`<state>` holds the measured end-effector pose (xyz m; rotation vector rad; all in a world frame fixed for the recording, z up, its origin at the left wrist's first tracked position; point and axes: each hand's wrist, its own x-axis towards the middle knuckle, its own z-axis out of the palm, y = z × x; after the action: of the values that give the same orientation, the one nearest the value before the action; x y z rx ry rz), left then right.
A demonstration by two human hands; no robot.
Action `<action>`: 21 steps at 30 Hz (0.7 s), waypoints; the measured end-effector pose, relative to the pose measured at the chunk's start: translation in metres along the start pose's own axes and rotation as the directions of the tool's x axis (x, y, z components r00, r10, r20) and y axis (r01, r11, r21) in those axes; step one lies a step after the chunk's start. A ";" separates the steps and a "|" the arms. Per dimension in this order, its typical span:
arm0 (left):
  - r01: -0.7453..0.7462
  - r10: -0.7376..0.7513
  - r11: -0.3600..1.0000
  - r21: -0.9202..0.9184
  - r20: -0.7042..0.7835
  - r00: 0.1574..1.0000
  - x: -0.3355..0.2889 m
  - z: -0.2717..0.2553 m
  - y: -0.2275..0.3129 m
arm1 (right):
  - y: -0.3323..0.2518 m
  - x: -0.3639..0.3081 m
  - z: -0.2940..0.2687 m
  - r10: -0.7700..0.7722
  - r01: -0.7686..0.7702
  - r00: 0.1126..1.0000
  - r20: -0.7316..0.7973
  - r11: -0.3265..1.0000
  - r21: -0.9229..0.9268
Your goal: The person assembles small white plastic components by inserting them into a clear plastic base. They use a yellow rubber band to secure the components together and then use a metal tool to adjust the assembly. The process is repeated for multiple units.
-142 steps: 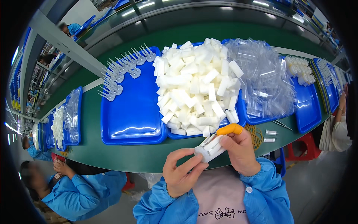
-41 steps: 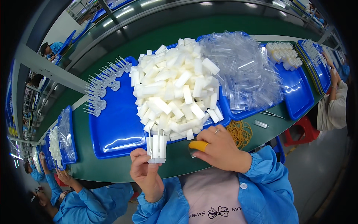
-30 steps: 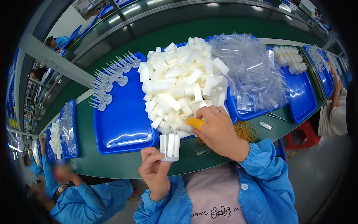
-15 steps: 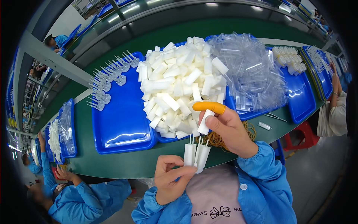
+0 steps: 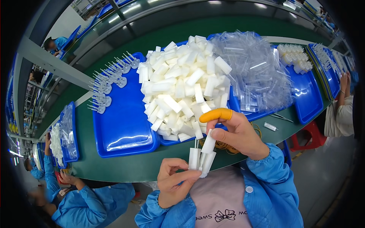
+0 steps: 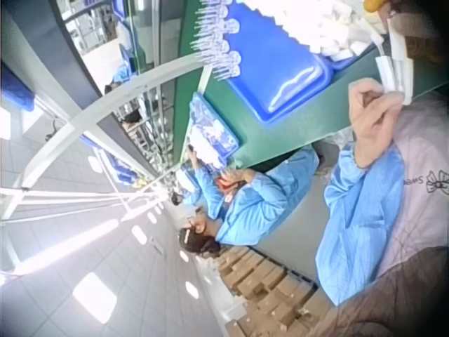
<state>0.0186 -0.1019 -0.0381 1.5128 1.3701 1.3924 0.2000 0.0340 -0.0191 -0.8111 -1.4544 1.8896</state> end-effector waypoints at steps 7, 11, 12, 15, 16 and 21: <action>-0.104 0.105 0.994 0.016 -0.128 0.986 -0.004 0.005 -0.007 | 0.004 -0.021 0.025 -0.206 0.208 0.978 0.031 0.964 -0.164; -0.135 0.127 0.990 -0.035 -0.163 0.978 -0.005 0.008 -0.007 | 0.001 -0.025 0.031 -0.208 0.208 0.978 0.027 0.950 -0.231; -0.120 0.109 0.992 -0.051 -0.174 0.979 -0.005 0.009 -0.006 | 0.000 -0.025 0.032 -0.198 0.198 0.980 0.024 0.952 -0.235; -0.089 0.082 0.996 -0.031 -0.174 0.981 -0.006 0.008 -0.004 | 0.005 -0.025 0.035 -0.224 0.223 0.974 0.023 0.947 -0.233; -0.089 0.092 0.996 0.021 -0.152 0.984 -0.007 0.005 -0.004 | 0.005 -0.025 0.035 -0.236 0.234 0.972 0.027 0.937 -0.258; -0.123 0.116 0.991 -0.055 -0.119 0.986 -0.003 -0.008 -0.010 | 0.009 -0.009 0.032 -0.398 0.344 0.915 -0.066 0.855 -0.389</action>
<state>0.0090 -0.1038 -0.0470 1.5156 1.3103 1.6042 0.1802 0.0057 -0.0207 -0.7477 -1.7569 1.2589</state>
